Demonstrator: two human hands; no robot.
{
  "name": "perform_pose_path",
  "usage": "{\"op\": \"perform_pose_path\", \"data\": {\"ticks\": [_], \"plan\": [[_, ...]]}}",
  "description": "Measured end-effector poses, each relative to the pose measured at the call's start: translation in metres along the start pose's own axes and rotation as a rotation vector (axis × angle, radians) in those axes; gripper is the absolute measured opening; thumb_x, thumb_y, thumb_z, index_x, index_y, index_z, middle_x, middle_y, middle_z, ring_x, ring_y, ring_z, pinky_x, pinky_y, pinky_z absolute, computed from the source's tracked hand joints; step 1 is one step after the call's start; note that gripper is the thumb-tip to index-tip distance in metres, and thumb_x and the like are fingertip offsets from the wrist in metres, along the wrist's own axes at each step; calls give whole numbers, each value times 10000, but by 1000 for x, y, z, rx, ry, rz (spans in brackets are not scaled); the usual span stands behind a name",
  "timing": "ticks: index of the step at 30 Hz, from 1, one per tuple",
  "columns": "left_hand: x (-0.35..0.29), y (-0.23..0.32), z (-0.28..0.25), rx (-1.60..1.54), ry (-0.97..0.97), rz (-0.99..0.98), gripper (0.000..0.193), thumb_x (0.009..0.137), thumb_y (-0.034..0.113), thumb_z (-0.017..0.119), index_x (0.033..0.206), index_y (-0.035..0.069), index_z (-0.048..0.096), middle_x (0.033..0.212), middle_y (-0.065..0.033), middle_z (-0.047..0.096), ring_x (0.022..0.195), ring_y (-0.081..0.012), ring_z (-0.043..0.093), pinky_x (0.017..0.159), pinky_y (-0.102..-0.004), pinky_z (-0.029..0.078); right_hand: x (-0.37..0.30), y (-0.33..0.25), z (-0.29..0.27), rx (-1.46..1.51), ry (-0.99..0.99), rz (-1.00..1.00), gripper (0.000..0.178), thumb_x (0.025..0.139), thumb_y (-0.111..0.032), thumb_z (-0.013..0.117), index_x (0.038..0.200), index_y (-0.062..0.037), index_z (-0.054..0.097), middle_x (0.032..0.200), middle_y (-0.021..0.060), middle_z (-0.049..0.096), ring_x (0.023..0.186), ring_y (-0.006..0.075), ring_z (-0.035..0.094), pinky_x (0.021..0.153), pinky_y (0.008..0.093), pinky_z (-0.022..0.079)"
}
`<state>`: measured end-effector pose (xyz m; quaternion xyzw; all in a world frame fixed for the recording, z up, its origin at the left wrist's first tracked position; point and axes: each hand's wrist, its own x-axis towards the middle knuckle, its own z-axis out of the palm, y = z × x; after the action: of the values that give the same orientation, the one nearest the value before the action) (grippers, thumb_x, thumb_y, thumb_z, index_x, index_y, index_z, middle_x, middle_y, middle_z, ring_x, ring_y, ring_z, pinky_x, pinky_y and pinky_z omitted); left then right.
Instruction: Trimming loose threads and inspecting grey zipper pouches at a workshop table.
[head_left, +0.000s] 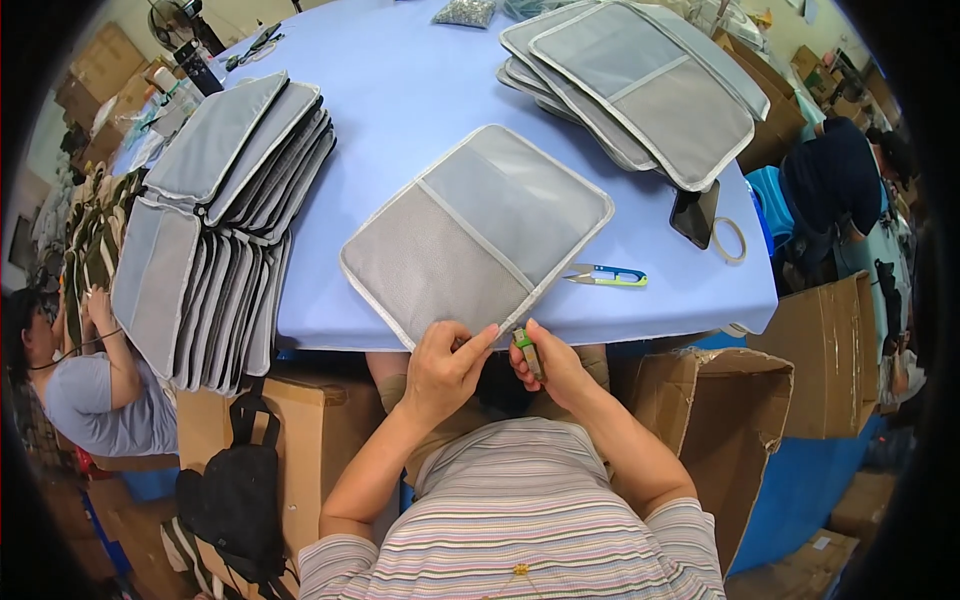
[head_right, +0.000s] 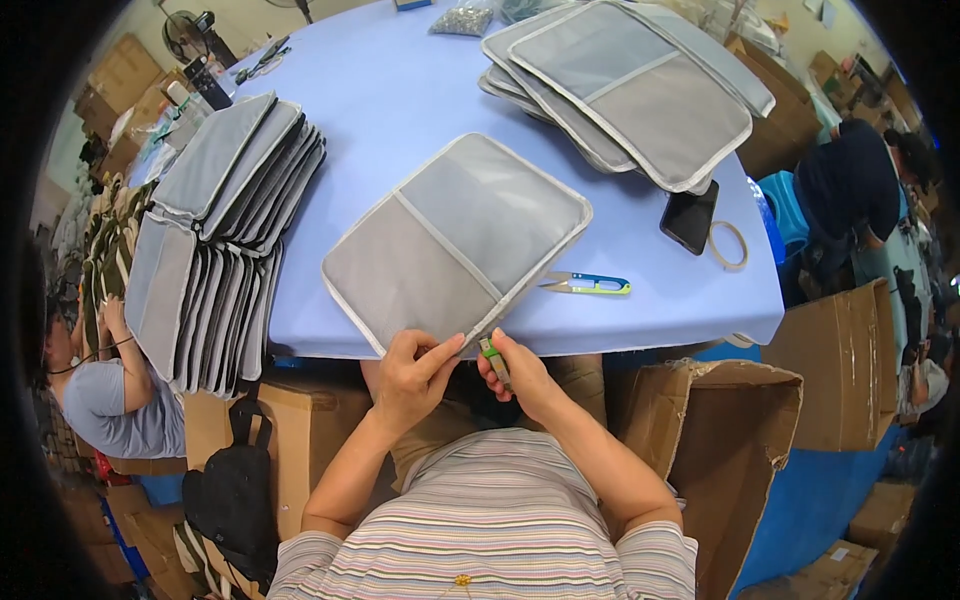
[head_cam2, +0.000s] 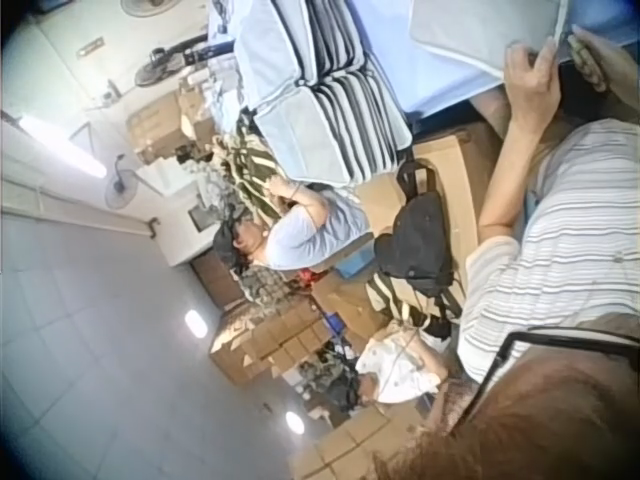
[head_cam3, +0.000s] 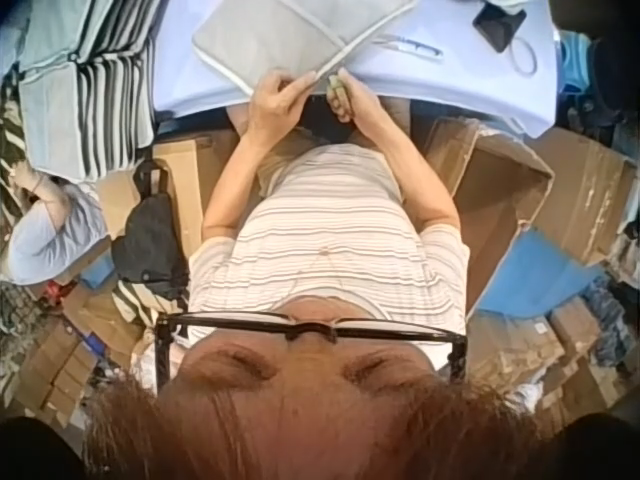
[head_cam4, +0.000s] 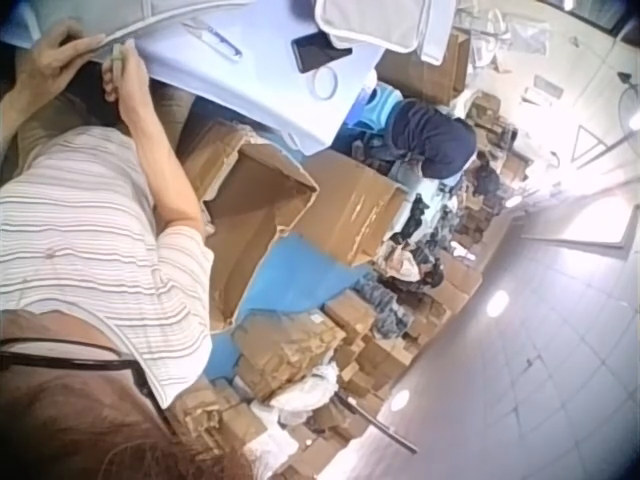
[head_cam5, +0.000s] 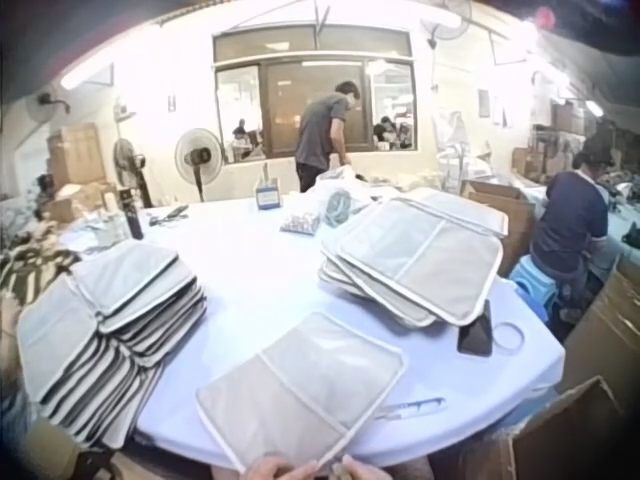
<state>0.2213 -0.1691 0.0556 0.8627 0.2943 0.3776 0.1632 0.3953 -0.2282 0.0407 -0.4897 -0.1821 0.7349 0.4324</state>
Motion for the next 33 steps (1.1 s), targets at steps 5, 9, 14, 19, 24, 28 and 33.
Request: {"op": "perform_pose_path", "data": {"ticks": [5,9,14,19,24,28,33], "plan": [[-1,-1,0,-5,9,1,349,699,44,695,1030,136,637,782,-59,489,660,-213,493,548,-317,421,0,-3,3,-48,65,16,518,910,-538,355,754,-76,528,640,-14,458,518,87,412,445,209,309],[-2,-1,1,-17,17,-7,345,696,43,698,1023,138,640,780,-58,491,660,-212,493,546,-315,420,-3,-5,3,-71,77,-10,529,901,-551,365,746,-74,530,628,-14,455,512,84,408,445,207,310],[-1,-1,1,-20,16,-11,329,696,43,698,1009,131,645,773,-56,491,661,-211,491,547,-313,419,-1,-4,1,-71,83,-4,518,899,-534,369,713,-78,528,597,-14,447,499,76,401,430,202,303],[0,-2,0,-27,20,-7,322,697,42,696,1003,129,647,770,-55,488,659,-209,488,546,-311,416,1,-6,4,-111,118,-8,508,904,-517,358,710,-78,526,602,-14,454,487,73,393,416,204,297],[0,-3,1,-19,19,8,328,695,35,694,1005,129,646,772,-54,491,656,-207,488,546,-310,415,0,-10,8,-172,144,-6,518,908,-520,345,716,-75,525,602,-16,448,475,72,381,410,204,294],[0,-4,0,-50,42,10,298,691,23,693,971,119,658,739,-49,499,644,-210,490,539,-310,410,0,-12,2,-150,174,35,532,908,-532,338,717,-71,523,599,-19,440,474,70,377,409,202,289],[10,0,-17,-229,18,-202,235,686,6,694,907,89,685,682,-49,504,612,-192,488,531,-290,391,-7,-12,5,-98,158,-34,518,906,-532,369,690,-85,518,568,-16,438,446,80,381,384,211,270]]}}
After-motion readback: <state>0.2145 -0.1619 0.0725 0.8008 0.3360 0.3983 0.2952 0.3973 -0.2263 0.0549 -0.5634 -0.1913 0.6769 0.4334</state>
